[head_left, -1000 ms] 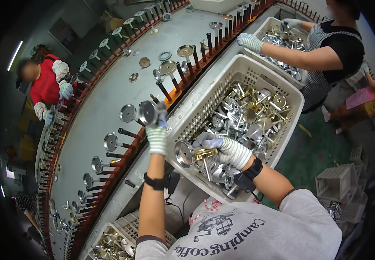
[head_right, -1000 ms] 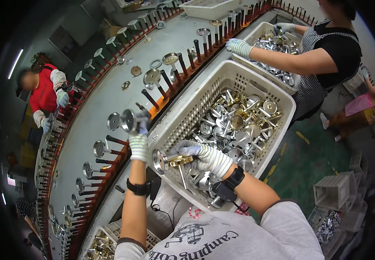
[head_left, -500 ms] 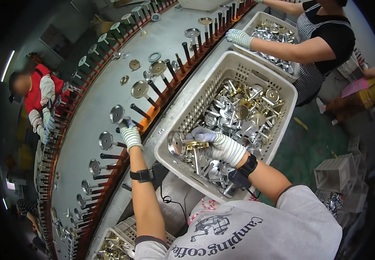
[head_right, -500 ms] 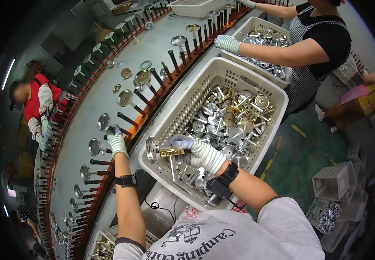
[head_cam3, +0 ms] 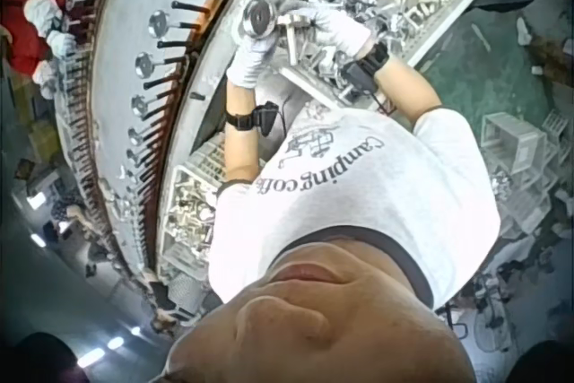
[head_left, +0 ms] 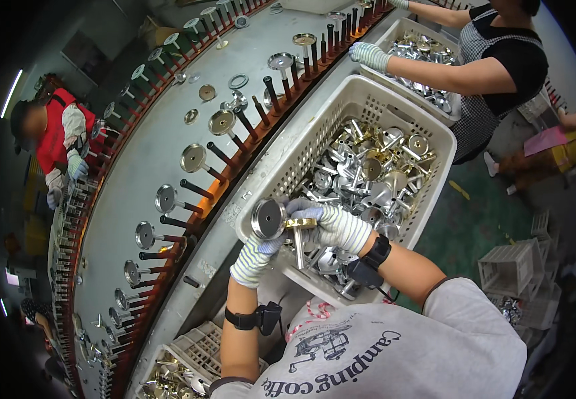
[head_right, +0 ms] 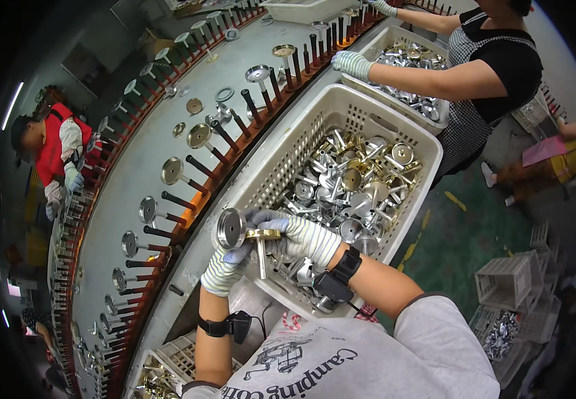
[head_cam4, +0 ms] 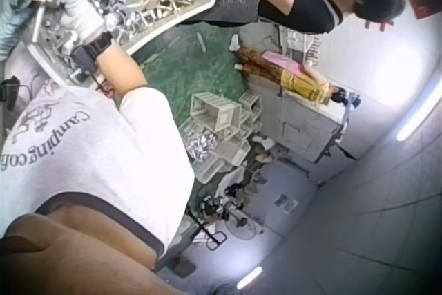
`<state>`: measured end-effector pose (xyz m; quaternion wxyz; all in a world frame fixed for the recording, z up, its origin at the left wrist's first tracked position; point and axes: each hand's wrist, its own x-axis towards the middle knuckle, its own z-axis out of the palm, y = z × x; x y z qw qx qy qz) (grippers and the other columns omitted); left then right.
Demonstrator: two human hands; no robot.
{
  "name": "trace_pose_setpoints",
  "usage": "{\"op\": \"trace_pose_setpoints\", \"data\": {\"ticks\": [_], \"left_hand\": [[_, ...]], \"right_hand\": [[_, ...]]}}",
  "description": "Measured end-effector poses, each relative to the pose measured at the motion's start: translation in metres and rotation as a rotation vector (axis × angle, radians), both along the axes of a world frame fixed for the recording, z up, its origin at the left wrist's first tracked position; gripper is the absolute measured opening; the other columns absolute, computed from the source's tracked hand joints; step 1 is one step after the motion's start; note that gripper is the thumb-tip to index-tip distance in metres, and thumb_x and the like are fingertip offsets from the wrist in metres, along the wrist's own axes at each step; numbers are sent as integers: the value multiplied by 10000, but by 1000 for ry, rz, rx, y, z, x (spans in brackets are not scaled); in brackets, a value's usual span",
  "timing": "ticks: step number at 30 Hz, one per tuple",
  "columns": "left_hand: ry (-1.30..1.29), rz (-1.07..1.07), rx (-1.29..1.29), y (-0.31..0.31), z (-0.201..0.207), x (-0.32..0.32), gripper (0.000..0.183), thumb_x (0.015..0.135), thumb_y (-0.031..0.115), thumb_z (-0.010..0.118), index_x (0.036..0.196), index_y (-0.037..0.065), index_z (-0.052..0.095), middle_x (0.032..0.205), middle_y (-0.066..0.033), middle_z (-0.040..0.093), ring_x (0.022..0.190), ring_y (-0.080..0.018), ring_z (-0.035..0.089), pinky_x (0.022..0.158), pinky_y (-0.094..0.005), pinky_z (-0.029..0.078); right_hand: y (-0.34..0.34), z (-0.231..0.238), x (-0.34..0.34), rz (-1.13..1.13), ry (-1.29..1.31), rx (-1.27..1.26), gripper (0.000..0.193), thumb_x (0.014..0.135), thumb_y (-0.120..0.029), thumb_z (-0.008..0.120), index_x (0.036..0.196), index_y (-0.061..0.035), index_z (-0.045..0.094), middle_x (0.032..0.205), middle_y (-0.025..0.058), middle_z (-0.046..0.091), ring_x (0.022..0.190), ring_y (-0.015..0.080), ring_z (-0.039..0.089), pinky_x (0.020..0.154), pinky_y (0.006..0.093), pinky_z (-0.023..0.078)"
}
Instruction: The person repeatedly picks small metal hardware pieces from a white basket and places them onto vertical pegs along a long assembly table. They handle the items one at a time, alternating between reaching into the basket and placing pieces on the pegs.
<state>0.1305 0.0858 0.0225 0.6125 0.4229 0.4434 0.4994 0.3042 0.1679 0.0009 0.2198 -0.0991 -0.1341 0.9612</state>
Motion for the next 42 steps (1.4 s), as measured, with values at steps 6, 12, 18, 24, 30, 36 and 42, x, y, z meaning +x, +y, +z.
{"op": "trace_pose_setpoints", "data": {"ticks": [6, 12, 18, 24, 30, 36, 42], "left_hand": [[-261, 139, 16, 4, 10, -2, 424, 851, 138, 652, 1231, 44, 489, 1232, -145, 542, 1053, -211, 583, 850, -326, 524], [99, 428, -134, 6, 8, -3, 383, 804, 58, 680, 1164, 72, 552, 1007, -94, 644, 898, -206, 646, 792, -332, 552], [888, 84, 175, -3, -52, 3, 442, 770, 125, 731, 1165, 47, 549, 1061, -71, 632, 987, -186, 595, 884, -315, 489], [348, 52, 61, -13, -62, 0, 413, 790, 61, 702, 1169, 40, 540, 1084, -60, 615, 957, -158, 599, 856, -302, 512], [-609, 242, -156, -20, -41, 4, 380, 783, 126, 726, 1124, 61, 571, 1040, -77, 640, 960, -206, 626, 760, -316, 548], [-503, 224, -106, -27, -47, -1, 381, 773, 212, 748, 1077, 79, 560, 1012, -96, 632, 939, -248, 625, 694, -322, 543], [-620, 287, -41, -33, -37, -3, 347, 780, 170, 735, 1061, 56, 566, 1028, -116, 626, 1002, -289, 607, 882, -456, 523]], "right_hand": [[-3, 1, -4, -9, -72, 158, 241, 793, -21, 645, 1027, -10, 588, 989, 103, 637, 901, 200, 643, 778, 305, 562], [10, 3, -2, -533, -346, 450, 207, 799, 0, 582, 1006, -1, 591, 967, 71, 630, 875, 147, 595, 833, 291, 496], [-10, 5, -10, -570, -409, 624, 203, 806, -42, 584, 1002, 11, 581, 1027, 107, 624, 961, 185, 598, 917, 310, 457], [3, 35, -6, -261, -540, 979, 306, 875, -195, 560, 1100, 12, 561, 1014, 84, 616, 961, 163, 570, 892, 300, 448], [117, 5, 48, 328, -1151, 2033, 618, 792, -429, 610, 1303, -117, 459, 1307, 166, 479, 1187, 328, 477, 963, 435, 414], [104, -37, 76, 1140, -1622, 2202, 795, 641, -455, 713, 1357, -249, 434, 1396, 96, 401, 1248, 399, 381, 935, 568, 396], [96, -36, 89, 969, -1525, 2297, 645, 686, -377, 688, 1264, -163, 497, 1234, 147, 526, 1099, 348, 522, 871, 479, 432]]}}
